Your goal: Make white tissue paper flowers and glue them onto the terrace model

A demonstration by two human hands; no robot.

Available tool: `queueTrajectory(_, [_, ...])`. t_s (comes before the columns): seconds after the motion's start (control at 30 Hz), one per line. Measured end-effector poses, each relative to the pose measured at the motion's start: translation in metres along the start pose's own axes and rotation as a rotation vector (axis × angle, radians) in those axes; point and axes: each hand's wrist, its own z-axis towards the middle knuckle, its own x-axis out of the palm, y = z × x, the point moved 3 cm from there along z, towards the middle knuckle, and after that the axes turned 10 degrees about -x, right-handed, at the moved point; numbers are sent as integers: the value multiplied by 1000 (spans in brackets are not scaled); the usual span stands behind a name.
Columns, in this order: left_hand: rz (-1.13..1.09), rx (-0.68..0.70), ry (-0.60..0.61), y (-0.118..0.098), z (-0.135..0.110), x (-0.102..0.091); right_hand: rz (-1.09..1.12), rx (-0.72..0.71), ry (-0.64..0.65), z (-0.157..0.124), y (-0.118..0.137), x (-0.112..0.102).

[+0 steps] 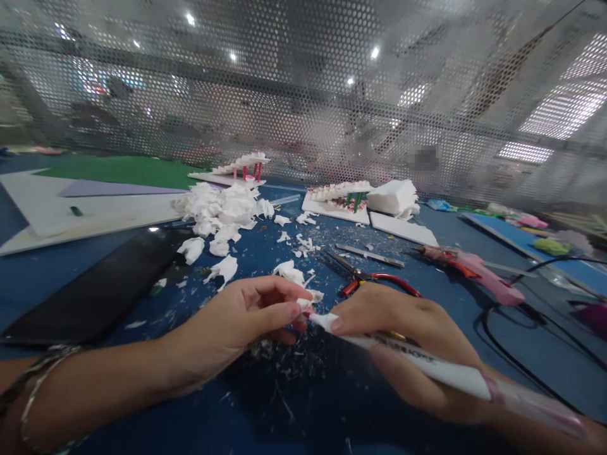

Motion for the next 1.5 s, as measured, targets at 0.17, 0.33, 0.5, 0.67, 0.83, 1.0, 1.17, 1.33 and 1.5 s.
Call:
queueTrajectory(0.17, [-1, 11, 32, 1, 1, -2, -6, 25, -36, -1, 0, -4])
queueTrajectory(0.33, [-22, 21, 55, 1, -1, 0, -11, 39, 25, 2, 0, -1])
queueTrajectory(0.5, [-100, 11, 50, 1, 1, 1, 25, -4, 6, 2, 2, 0])
queueTrajectory(0.67, [-102, 13, 35, 0, 2, 1, -32, 25, -1, 2, 1, -3])
queueTrajectory(0.83, [-100, 23, 24, -2, -1, 1, -12, 30, -42, 2, 3, -4])
queueTrajectory(1.0, [-63, 14, 15, -2, -1, 3, -8, 25, -2, 2, 2, 0])
queueTrajectory(1.17, [-26, 24, -9, -3, -1, 2, -42, 54, -50, 2, 0, -1])
queueTrajectory(1.33, [31, 20, -19, -3, 0, 1, -19, 11, -3, 4, 2, -1])
queueTrajectory(1.5, [17, 37, -8, -1, -1, -1, -36, 74, -39, 1, -2, -4])
